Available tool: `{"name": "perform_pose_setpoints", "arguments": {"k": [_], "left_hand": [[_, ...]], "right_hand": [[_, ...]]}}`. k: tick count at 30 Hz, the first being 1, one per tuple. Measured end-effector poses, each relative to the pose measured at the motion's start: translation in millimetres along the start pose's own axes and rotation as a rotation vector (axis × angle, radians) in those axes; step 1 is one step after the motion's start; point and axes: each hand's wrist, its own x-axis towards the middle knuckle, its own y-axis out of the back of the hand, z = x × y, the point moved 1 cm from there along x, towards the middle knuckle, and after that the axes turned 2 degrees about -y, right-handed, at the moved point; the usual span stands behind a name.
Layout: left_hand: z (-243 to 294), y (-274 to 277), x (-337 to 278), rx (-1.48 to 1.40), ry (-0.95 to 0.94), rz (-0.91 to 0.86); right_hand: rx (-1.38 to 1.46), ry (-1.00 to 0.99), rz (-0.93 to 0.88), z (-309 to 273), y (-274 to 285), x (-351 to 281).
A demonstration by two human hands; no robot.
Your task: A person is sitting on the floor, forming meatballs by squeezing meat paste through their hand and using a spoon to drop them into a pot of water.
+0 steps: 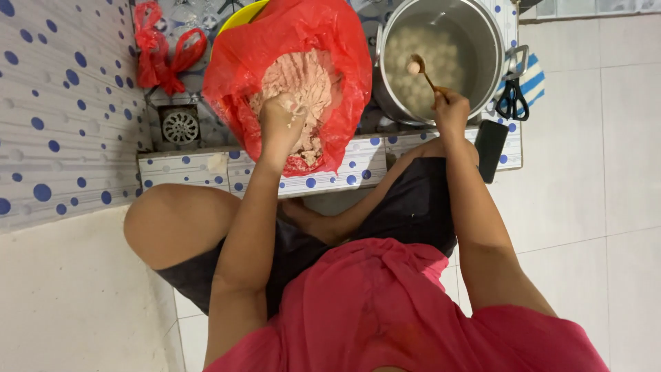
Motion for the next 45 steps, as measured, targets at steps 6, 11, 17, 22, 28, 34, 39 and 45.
{"name": "perform_pose_setpoints", "arguments": {"k": [6, 11, 17, 22, 28, 34, 39, 45], "left_hand": [[-2, -6, -1, -0.059, -0.036, 0.009], [52, 18, -15, -0.198, -0.081, 0.020], [133, 53, -41, -0.591, -0.142, 0.087], [123, 48, -44, -0.928, 0.121, 0.122], [106, 48, -41, -0.819, -0.071, 0.006], [105, 43, -53, -0.140, -0.506, -0.005], [93, 39, -44, 0.078, -0.720, 0.127], [109, 57, -48, -0.674, -0.225, 0.111]], "right_hand": [[0.140, -0.193, 0.050, 39, -33, 28], [0.614, -0.269, -0.021, -43, -7, -17], [0.715, -0.097, -0.367, -91, -6, -93], [0.518, 0.092, -0.499, -140, -1, -150], [0.651, 0.048, -0.661, -180, -3, -171], [0.691, -0.076, -0.635, -206, 28, -166], [0.698, -0.023, -0.598, -227, 58, -162], [0.641, 0.112, -0.688, -211, 54, -158]]}}
